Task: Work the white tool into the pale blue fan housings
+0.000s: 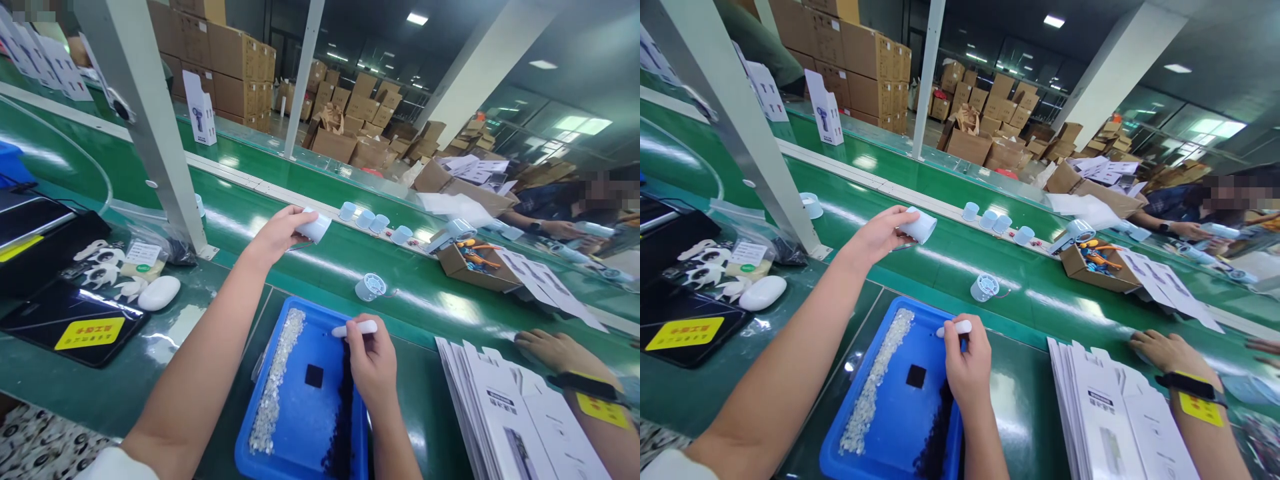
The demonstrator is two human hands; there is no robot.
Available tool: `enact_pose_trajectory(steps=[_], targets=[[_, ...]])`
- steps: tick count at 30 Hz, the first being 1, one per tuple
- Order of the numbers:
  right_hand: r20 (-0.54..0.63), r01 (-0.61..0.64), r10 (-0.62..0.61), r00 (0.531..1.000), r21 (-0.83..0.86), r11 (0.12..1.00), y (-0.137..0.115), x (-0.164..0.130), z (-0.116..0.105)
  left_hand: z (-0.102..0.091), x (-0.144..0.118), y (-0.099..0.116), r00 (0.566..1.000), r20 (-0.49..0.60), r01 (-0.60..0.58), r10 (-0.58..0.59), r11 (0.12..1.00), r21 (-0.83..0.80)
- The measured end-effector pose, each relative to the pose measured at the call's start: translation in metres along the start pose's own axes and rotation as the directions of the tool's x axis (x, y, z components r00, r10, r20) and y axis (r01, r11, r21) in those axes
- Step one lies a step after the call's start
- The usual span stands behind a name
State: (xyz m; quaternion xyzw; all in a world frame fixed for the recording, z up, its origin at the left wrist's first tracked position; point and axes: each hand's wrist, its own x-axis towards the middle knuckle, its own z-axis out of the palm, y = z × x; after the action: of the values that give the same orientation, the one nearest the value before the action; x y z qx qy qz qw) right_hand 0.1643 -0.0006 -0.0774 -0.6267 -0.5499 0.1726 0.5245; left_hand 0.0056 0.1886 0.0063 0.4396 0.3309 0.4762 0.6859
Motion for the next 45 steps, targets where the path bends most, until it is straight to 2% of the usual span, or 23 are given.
enact_pose_trajectory(steps=[5,10,15,17,20,21,22,24,26,28,32,45], targets=[[0.054,0.042,-0.040,0.998,-0.030,0.999,-0.005,0.002,0.004,0.003,0.000,0.001,1.000,0.011,0.009,-0.008,0.999,-0.042],[0.219,0.105,-0.090,0.972,-0.060,0.993,-0.016,0.001,0.004,0.010,-0.001,0.003,0.999,0.029,0.034,-0.030,0.990,-0.137],[0.147,0.155,-0.150,0.978,-0.027,0.988,-0.023,-0.004,-0.007,0.017,0.000,0.000,0.998,0.007,0.069,-0.069,0.982,-0.175],[0.239,0.174,-0.170,0.956,0.006,0.985,-0.026,-0.008,-0.010,0.020,0.000,-0.003,0.997,0.000,0.071,-0.072,0.985,-0.158],[0.433,0.166,-0.170,0.885,0.047,0.985,-0.027,-0.011,-0.010,0.023,-0.001,-0.009,0.997,-0.003,0.070,-0.071,0.993,-0.099],[0.424,0.157,-0.170,0.889,0.067,0.985,-0.027,-0.012,-0.009,0.025,-0.001,-0.012,0.997,0.006,0.075,-0.075,0.995,-0.071],[0.357,0.154,-0.179,0.917,0.100,0.983,-0.026,-0.012,-0.009,0.026,-0.002,-0.013,0.996,0.022,0.086,-0.085,0.996,-0.036],[0.098,0.148,-0.170,0.980,0.202,0.968,-0.023,-0.011,-0.009,0.031,-0.004,-0.017,0.991,0.068,0.116,-0.120,0.992,0.049],[-0.151,0.137,-0.093,0.984,0.314,0.939,-0.021,-0.009,-0.009,0.037,-0.007,-0.019,0.982,0.106,0.141,-0.156,0.980,0.140],[-0.258,0.088,0.014,0.966,0.380,0.921,-0.021,-0.007,-0.011,0.046,-0.011,-0.021,0.975,0.128,0.152,-0.182,0.964,0.218],[-0.264,-0.012,0.136,0.955,0.423,0.906,-0.021,-0.003,-0.013,0.061,-0.019,-0.023,0.967,0.149,0.150,-0.205,0.937,0.317],[-0.235,-0.084,0.199,0.951,0.425,0.901,-0.019,0.000,-0.014,0.072,-0.027,-0.017,0.957,0.197,0.131,-0.214,0.921,0.367]])
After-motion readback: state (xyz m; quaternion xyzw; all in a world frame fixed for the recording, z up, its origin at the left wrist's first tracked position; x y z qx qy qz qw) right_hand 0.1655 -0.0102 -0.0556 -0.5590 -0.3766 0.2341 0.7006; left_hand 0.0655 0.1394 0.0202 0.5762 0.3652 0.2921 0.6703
